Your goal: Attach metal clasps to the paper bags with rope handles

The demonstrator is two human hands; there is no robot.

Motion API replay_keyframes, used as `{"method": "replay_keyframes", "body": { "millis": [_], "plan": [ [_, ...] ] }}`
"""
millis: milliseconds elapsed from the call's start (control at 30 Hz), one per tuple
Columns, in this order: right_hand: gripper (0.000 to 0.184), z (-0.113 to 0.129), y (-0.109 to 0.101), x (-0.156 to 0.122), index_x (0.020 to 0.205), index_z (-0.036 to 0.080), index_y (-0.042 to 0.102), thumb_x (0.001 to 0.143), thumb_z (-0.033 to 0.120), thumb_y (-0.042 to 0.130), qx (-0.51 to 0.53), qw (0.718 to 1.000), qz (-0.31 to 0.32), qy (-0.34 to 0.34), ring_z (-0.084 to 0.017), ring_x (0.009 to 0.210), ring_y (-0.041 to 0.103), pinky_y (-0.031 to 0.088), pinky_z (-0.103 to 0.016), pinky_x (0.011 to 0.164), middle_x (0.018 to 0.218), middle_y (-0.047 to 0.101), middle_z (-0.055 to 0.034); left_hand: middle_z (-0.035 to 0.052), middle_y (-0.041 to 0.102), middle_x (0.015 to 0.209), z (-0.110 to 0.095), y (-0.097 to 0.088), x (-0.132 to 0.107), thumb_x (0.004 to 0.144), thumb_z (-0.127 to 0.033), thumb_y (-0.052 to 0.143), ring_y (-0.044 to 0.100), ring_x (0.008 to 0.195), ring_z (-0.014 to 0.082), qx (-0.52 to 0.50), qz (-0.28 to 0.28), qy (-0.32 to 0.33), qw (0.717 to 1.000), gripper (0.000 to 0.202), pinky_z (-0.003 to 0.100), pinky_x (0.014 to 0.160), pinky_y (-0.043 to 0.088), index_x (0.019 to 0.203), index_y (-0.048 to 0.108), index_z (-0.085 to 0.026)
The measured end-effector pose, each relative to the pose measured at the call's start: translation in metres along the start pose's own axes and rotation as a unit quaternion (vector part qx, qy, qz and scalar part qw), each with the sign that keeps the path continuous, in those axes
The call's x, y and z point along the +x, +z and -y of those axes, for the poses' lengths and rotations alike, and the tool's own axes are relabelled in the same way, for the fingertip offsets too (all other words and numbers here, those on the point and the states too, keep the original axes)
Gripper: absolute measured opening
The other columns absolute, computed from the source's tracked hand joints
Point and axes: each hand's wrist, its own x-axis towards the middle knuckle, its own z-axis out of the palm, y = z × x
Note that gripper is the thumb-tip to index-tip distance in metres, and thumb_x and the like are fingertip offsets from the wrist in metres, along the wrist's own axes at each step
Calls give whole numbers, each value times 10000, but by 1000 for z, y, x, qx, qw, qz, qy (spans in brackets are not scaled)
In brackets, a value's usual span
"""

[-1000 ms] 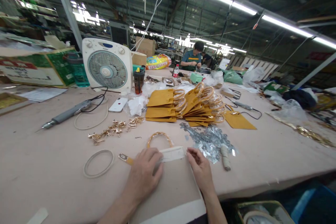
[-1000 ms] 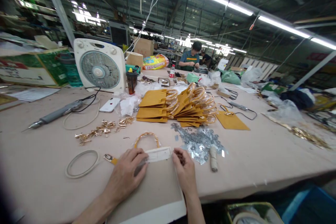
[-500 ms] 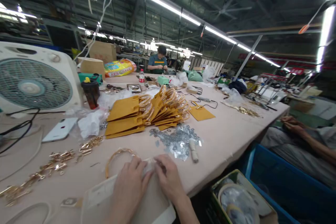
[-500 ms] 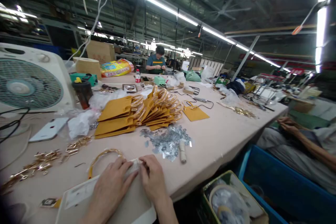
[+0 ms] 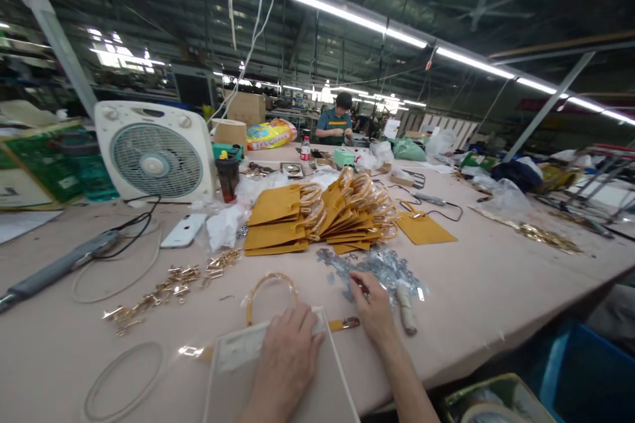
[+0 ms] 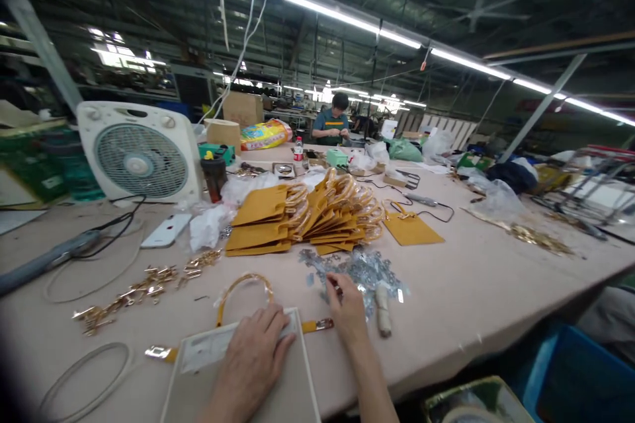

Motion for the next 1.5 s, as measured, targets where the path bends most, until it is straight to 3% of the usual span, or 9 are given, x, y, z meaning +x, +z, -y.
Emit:
{"method": "replay_keyframes", "body": {
  "millis": [233, 400, 633, 933, 1033, 1100, 1200, 1300, 1500],
  "plan": [
    [349, -8, 38, 29, 1247, 241, 726, 925, 265, 593, -76, 992, 98, -4, -231, 958, 671, 528, -394, 968, 1145, 690, -87, 38, 682, 1140, 3, 2, 5, 982, -193, 582, 605, 1050, 284, -8, 22, -21, 999, 129, 462, 893, 443, 1054, 668, -256],
    [279, -14, 40, 34, 1165, 258, 763, 928, 276, 615, -113, 983, 142, -5, -231, 975, 667, 521, -375, 958, 1150, 655, -77, 38, 680, 1098, 4, 3, 9, 977, -190, 587, 608, 1006, 280, 4, 29, -17, 999, 105, 447, 855, 446, 1025, 664, -245],
    [216, -6, 40, 38, 1073, 253, 744, 882, 209, 653, -116, 983, 141, 7, -239, 1007, 658, 505, -383, 974, 1115, 660, -67, 40, 673, 1079, 5, 8, 9, 983, -192, 572, 601, 995, 271, 22, 5, -6, 1000, 91, 432, 852, 439, 1011, 647, -235],
    [154, 10, 37, 19, 969, 219, 693, 931, 340, 605, 29, 999, 42, 14, -206, 865, 660, 512, -340, 856, 938, 718, -38, 58, 647, 1063, 2, -2, 11, 1006, -241, 561, 600, 985, 265, 5, 37, 3, 999, 79, 422, 830, 479, 990, 634, -214],
    [257, 21, 32, 10, 1079, 199, 669, 961, 410, 580, 68, 997, 8, 30, -215, 931, 670, 524, -345, 888, 1006, 726, -66, 70, 623, 1106, 3, -5, 7, 990, -279, 607, 593, 1041, 270, -27, 35, -4, 999, 109, 437, 892, 509, 1066, 630, -205],
    [317, 31, 30, -4, 1138, 192, 655, 959, 450, 604, 122, 991, -4, 59, -222, 924, 677, 540, -353, 874, 1013, 727, -75, 80, 605, 1168, 6, -6, 3, 937, -314, 698, 579, 1100, 278, -55, 27, -7, 998, 252, 446, 948, 517, 1145, 618, -196],
    [332, 42, 28, -30, 1092, 198, 674, 934, 489, 664, 197, 974, 18, 108, -228, 871, 677, 555, -350, 820, 946, 723, -65, 93, 589, 1244, 9, -5, 0, 846, -345, 810, 558, 1165, 297, -82, 15, -14, 996, 443, 469, 1012, 511, 1204, 607, -181],
    [309, 46, 29, -49, 1017, 198, 699, 931, 494, 679, 197, 972, 72, 104, -224, 852, 664, 545, -337, 800, 917, 723, -59, 90, 603, 1225, 11, -2, 0, 826, -360, 832, 558, 1161, 301, -94, 8, -25, 995, 443, 473, 1009, 518, 1176, 628, -180],
    [228, 49, 27, -53, 976, 217, 718, 954, 441, 678, 204, 970, 112, 74, -206, 854, 655, 523, -305, 796, 909, 718, -32, 93, 617, 1193, 13, 2, 2, 838, -403, 821, 563, 1129, 298, -106, -2, -27, 994, 437, 474, 987, 531, 1176, 650, -185]
  ]
}}
